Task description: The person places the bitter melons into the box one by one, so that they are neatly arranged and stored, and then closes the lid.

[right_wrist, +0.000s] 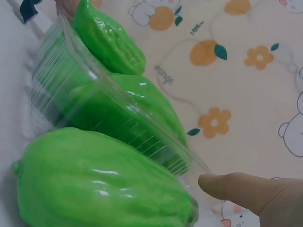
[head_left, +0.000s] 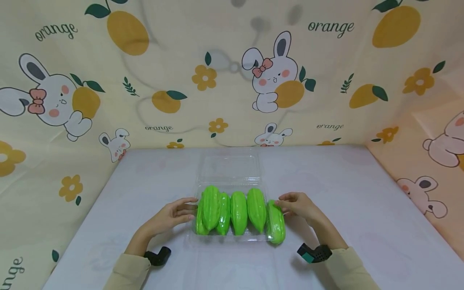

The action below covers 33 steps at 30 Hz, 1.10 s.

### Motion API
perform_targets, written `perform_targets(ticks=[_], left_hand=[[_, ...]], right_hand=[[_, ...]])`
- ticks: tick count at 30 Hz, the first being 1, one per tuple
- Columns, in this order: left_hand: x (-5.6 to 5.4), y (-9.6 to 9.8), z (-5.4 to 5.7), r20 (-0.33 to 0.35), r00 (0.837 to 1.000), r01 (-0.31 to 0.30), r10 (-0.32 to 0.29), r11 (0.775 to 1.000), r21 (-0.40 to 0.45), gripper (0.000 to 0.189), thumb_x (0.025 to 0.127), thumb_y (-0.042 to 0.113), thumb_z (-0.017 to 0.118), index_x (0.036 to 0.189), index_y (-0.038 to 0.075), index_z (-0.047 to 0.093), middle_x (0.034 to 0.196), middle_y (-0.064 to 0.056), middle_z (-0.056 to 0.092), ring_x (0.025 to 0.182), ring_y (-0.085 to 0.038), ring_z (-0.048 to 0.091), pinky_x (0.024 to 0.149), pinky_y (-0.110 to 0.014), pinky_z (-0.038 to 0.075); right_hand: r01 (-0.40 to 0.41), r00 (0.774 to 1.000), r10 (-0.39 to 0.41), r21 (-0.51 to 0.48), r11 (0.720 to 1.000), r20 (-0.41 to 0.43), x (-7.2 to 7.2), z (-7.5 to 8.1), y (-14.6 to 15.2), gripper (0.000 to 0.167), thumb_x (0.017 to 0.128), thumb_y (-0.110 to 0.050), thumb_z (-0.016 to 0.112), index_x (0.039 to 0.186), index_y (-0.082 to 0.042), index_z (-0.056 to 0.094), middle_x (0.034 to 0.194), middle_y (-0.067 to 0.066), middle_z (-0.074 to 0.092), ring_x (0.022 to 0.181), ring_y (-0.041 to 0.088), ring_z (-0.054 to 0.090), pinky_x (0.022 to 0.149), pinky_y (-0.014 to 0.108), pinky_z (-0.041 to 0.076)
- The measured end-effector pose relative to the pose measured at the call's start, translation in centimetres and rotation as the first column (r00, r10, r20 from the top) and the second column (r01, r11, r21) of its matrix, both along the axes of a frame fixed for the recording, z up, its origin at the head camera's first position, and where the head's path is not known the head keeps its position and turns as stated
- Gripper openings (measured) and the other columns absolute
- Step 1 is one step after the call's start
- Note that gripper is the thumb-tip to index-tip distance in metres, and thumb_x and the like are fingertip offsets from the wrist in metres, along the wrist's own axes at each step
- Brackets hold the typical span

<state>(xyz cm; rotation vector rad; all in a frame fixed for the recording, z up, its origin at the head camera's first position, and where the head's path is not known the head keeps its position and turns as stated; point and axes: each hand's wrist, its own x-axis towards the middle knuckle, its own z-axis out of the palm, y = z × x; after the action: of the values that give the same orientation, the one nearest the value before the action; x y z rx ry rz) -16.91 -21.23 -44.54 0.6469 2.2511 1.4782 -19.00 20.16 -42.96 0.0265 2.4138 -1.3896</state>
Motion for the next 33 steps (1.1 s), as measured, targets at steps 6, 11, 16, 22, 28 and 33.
perform_targets(ticks=[6,11,16,22,28,33], left_hand=[[0.03,0.05,0.05,0.005,1.0,-0.003,0.003,1.0,-0.003,0.06,0.096,0.022,0.059,0.145,-0.003,0.035,0.145,-0.033,0.041,0.129,-0.048,0.049,0.097,-0.033,0.056],[-0.01,0.06,0.03,0.018,1.0,-0.005,0.005,1.0,-0.004,0.061,0.096,0.023,0.059,0.145,-0.003,0.034,0.146,-0.032,0.04,0.13,-0.048,0.048,0.098,-0.033,0.055],[-0.09,0.07,0.03,0.014,1.0,0.001,0.0,1.0,-0.003,0.061,0.096,0.024,0.059,0.145,-0.002,0.034,0.145,-0.032,0.042,0.13,-0.047,0.049,0.097,-0.033,0.056],[-0.05,0.02,-0.03,0.019,1.0,-0.011,0.011,1.0,-0.012,0.061,0.096,0.024,0.059,0.145,-0.001,0.035,0.145,-0.031,0.042,0.13,-0.047,0.049,0.098,-0.031,0.055],[-0.05,0.0,-0.08,0.019,1.0,-0.007,0.007,1.0,-0.004,0.061,0.096,0.024,0.059,0.145,-0.002,0.034,0.145,-0.032,0.042,0.129,-0.047,0.049,0.098,-0.032,0.055],[-0.09,-0.05,-0.1,0.015,1.0,-0.004,0.004,1.0,-0.004,0.061,0.096,0.023,0.059,0.145,-0.002,0.034,0.146,-0.032,0.042,0.129,-0.047,0.049,0.098,-0.032,0.056]], right_hand=[[-0.036,0.999,0.036,0.025,0.999,0.024,0.02,-0.27,-0.18,0.051,0.089,-0.029,0.068,0.12,0.01,0.057,0.107,0.018,0.068,0.083,0.013,0.063,0.072,0.029,0.057],[-0.031,0.999,0.03,0.033,0.999,0.043,0.15,-0.36,-0.51,0.05,0.089,-0.03,0.068,0.119,0.009,0.058,0.105,0.016,0.068,0.085,0.015,0.061,0.072,0.028,0.056],[-0.034,0.999,0.032,0.029,0.999,0.041,0.1,-0.55,-0.6,0.049,0.089,-0.029,0.068,0.118,0.009,0.058,0.102,0.014,0.067,0.085,0.015,0.06,0.071,0.028,0.057],[-0.028,0.999,0.027,0.03,0.999,0.042,0.04,-0.68,-0.62,0.05,0.089,-0.028,0.069,0.119,0.009,0.057,0.1,0.012,0.067,0.084,0.015,0.06,0.071,0.028,0.057],[-0.017,0.999,0.016,0.031,0.999,0.041,0.05,-0.55,-0.57,0.052,0.089,-0.03,0.069,0.12,0.009,0.057,0.105,0.016,0.067,0.088,0.017,0.061,0.075,0.031,0.057],[0.011,0.999,-0.012,0.024,1.0,0.05,-0.06,-0.57,-0.44,0.054,0.088,-0.031,0.069,0.123,0.008,0.057,0.115,0.021,0.066,0.092,0.019,0.063,0.079,0.033,0.059]])
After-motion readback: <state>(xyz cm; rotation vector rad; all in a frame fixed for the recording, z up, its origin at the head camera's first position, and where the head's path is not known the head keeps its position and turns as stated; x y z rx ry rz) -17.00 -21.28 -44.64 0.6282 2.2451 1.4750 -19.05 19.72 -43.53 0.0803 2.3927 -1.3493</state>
